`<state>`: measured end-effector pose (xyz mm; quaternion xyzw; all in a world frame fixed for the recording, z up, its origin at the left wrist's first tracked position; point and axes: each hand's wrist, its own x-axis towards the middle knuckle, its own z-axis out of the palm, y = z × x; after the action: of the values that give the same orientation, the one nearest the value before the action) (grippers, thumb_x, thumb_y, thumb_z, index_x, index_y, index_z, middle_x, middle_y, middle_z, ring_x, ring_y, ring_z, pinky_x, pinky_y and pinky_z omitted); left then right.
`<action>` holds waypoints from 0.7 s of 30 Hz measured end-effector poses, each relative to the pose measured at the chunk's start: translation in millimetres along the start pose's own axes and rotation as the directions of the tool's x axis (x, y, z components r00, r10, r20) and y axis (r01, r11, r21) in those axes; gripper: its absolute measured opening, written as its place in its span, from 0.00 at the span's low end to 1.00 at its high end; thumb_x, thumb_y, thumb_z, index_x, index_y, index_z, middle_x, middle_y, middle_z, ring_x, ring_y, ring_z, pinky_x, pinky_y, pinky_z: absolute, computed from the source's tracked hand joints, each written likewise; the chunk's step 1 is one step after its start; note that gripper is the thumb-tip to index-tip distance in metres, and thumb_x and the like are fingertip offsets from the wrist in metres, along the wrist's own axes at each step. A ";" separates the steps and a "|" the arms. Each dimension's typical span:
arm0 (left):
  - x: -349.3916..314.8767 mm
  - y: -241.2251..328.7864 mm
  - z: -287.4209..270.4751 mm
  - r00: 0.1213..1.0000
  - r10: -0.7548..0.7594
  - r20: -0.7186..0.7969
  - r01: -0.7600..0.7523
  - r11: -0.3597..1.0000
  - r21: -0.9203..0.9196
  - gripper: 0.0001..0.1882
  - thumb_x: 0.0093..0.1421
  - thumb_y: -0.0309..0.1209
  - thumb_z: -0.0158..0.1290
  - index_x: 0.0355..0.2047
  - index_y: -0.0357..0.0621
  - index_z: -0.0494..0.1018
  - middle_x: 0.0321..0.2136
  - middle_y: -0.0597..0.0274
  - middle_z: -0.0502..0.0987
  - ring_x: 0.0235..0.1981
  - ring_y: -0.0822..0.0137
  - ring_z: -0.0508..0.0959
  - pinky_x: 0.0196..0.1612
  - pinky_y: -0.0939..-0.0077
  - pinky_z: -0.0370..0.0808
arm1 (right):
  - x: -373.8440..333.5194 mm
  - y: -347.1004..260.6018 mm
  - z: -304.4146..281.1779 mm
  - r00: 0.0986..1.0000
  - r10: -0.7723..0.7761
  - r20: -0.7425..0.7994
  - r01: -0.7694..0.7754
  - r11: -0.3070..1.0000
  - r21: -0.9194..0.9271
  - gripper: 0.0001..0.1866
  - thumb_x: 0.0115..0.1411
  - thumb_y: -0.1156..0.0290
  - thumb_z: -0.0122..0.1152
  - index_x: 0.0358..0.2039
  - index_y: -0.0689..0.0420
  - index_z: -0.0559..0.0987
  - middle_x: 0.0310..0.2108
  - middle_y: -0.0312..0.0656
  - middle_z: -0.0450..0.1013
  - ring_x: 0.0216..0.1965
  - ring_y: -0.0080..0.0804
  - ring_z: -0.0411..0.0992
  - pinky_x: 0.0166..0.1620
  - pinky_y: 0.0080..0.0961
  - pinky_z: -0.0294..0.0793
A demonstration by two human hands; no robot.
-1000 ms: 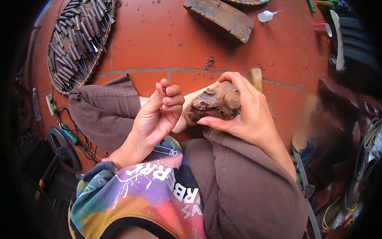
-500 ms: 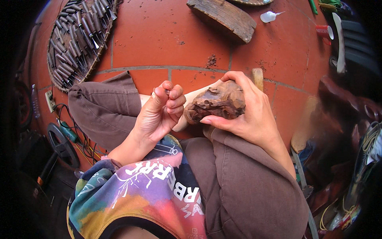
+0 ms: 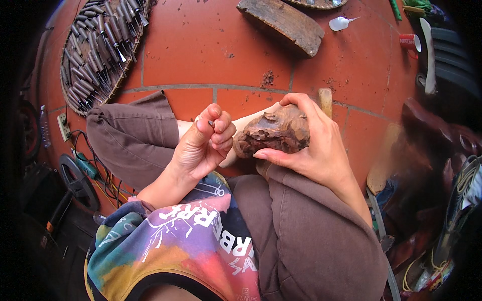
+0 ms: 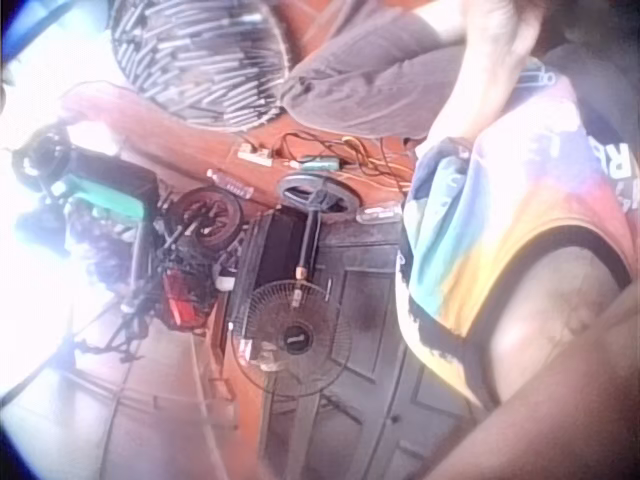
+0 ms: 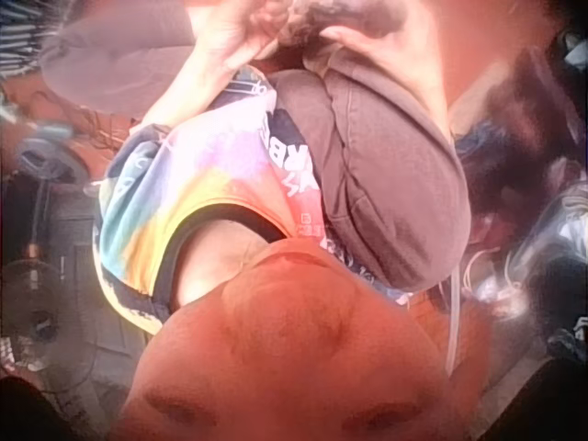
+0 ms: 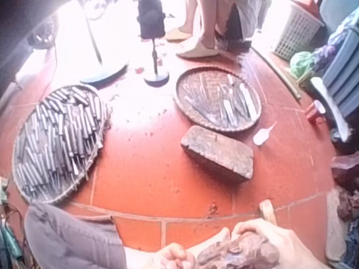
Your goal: The person carves a wooden figurine using a chisel and mallet while sitting on the floor. They occasionally pause to inspect the piece and remove wood shavings by hand.
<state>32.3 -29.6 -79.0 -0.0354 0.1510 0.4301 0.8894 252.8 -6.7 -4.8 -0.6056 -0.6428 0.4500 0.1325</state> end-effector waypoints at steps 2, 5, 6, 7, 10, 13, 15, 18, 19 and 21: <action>0.2 -0.2 2.3 1.000 0.005 0.016 -0.005 1.000 0.024 0.16 0.58 0.40 0.63 0.41 0.50 0.71 0.31 0.71 0.71 0.28 0.79 0.68 0.30 0.89 0.68 | -1.5 0.1 -0.1 1.000 -0.002 -0.006 0.002 1.000 0.018 0.40 0.35 0.58 0.83 0.48 0.58 0.72 0.41 0.45 0.76 0.45 0.42 0.77 0.49 0.34 0.76; 1.0 0.6 1.5 1.000 -0.006 0.030 0.006 1.000 0.025 0.16 0.58 0.40 0.63 0.40 0.50 0.71 0.31 0.71 0.71 0.28 0.79 0.68 0.30 0.89 0.68 | -0.9 0.7 -1.0 1.000 -0.016 -0.006 0.016 1.000 -0.012 0.40 0.35 0.58 0.83 0.48 0.58 0.72 0.41 0.45 0.76 0.45 0.42 0.77 0.48 0.34 0.76; 0.8 0.9 1.2 0.999 -0.009 0.033 0.008 1.000 0.022 0.15 0.58 0.40 0.63 0.39 0.50 0.71 0.31 0.72 0.71 0.27 0.79 0.68 0.29 0.89 0.68 | -0.5 0.7 -0.8 1.000 -0.020 -0.007 0.020 1.000 -0.010 0.40 0.35 0.58 0.83 0.48 0.58 0.72 0.41 0.45 0.76 0.45 0.42 0.77 0.49 0.34 0.75; 0.5 1.0 0.9 0.999 -0.012 0.036 0.011 1.000 0.018 0.15 0.59 0.41 0.63 0.39 0.50 0.71 0.30 0.72 0.71 0.27 0.79 0.68 0.29 0.89 0.68 | -0.4 0.3 -0.5 1.000 -0.024 -0.009 0.024 1.000 -0.008 0.40 0.36 0.58 0.83 0.48 0.58 0.72 0.41 0.45 0.76 0.45 0.42 0.77 0.49 0.34 0.75; -0.3 1.0 0.3 0.999 -0.018 0.038 0.017 1.000 0.013 0.14 0.60 0.41 0.62 0.38 0.50 0.71 0.30 0.71 0.71 0.26 0.80 0.68 0.28 0.89 0.68 | -0.4 1.1 0.0 0.999 -0.036 -0.010 0.036 0.999 -0.024 0.40 0.36 0.58 0.83 0.48 0.58 0.71 0.42 0.45 0.75 0.45 0.42 0.77 0.49 0.34 0.75; -0.7 2.2 1.3 0.999 -0.022 0.034 0.022 1.000 0.020 0.12 0.61 0.41 0.60 0.38 0.50 0.72 0.30 0.70 0.70 0.25 0.80 0.67 0.28 0.89 0.68 | -0.3 1.1 -0.6 1.000 -0.029 -0.002 0.029 0.999 -0.018 0.41 0.36 0.57 0.83 0.48 0.58 0.71 0.42 0.45 0.75 0.46 0.42 0.77 0.49 0.34 0.75; -0.8 2.9 3.0 0.999 -0.021 0.028 0.020 0.999 0.029 0.12 0.62 0.40 0.59 0.38 0.50 0.72 0.29 0.69 0.70 0.25 0.80 0.67 0.28 0.89 0.67 | -0.3 1.2 -0.7 1.000 -0.025 0.002 0.025 1.000 -0.016 0.41 0.36 0.57 0.83 0.48 0.58 0.71 0.42 0.45 0.75 0.46 0.42 0.77 0.49 0.34 0.75; -1.4 3.1 4.4 1.000 -0.019 0.009 0.018 0.999 0.042 0.11 0.63 0.40 0.58 0.38 0.49 0.72 0.29 0.69 0.70 0.25 0.80 0.67 0.27 0.89 0.67 | -0.6 1.7 -0.4 1.000 -0.025 0.003 0.026 0.999 -0.024 0.41 0.36 0.57 0.83 0.48 0.58 0.71 0.42 0.45 0.75 0.46 0.42 0.77 0.49 0.34 0.75; -1.9 2.8 4.3 1.000 -0.021 -0.001 0.021 0.999 0.045 0.11 0.63 0.39 0.58 0.38 0.49 0.72 0.29 0.68 0.70 0.25 0.79 0.67 0.27 0.89 0.67 | -0.8 1.8 -0.3 1.000 -0.023 0.002 0.023 1.000 -0.021 0.41 0.36 0.57 0.83 0.48 0.58 0.71 0.42 0.45 0.75 0.46 0.42 0.77 0.49 0.34 0.75; -2.3 2.6 4.4 0.999 -0.024 -0.022 0.025 0.998 0.055 0.10 0.63 0.39 0.58 0.38 0.48 0.73 0.29 0.68 0.70 0.25 0.79 0.67 0.27 0.89 0.67 | -1.0 1.6 -0.4 1.000 -0.016 0.004 0.016 1.000 -0.015 0.41 0.36 0.57 0.83 0.48 0.58 0.71 0.42 0.45 0.75 0.46 0.42 0.77 0.49 0.34 0.75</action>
<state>30.0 -28.9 -74.0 -0.0173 0.1717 0.4145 0.8935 254.4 -7.6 -5.4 -0.6005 -0.6512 0.4453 0.1304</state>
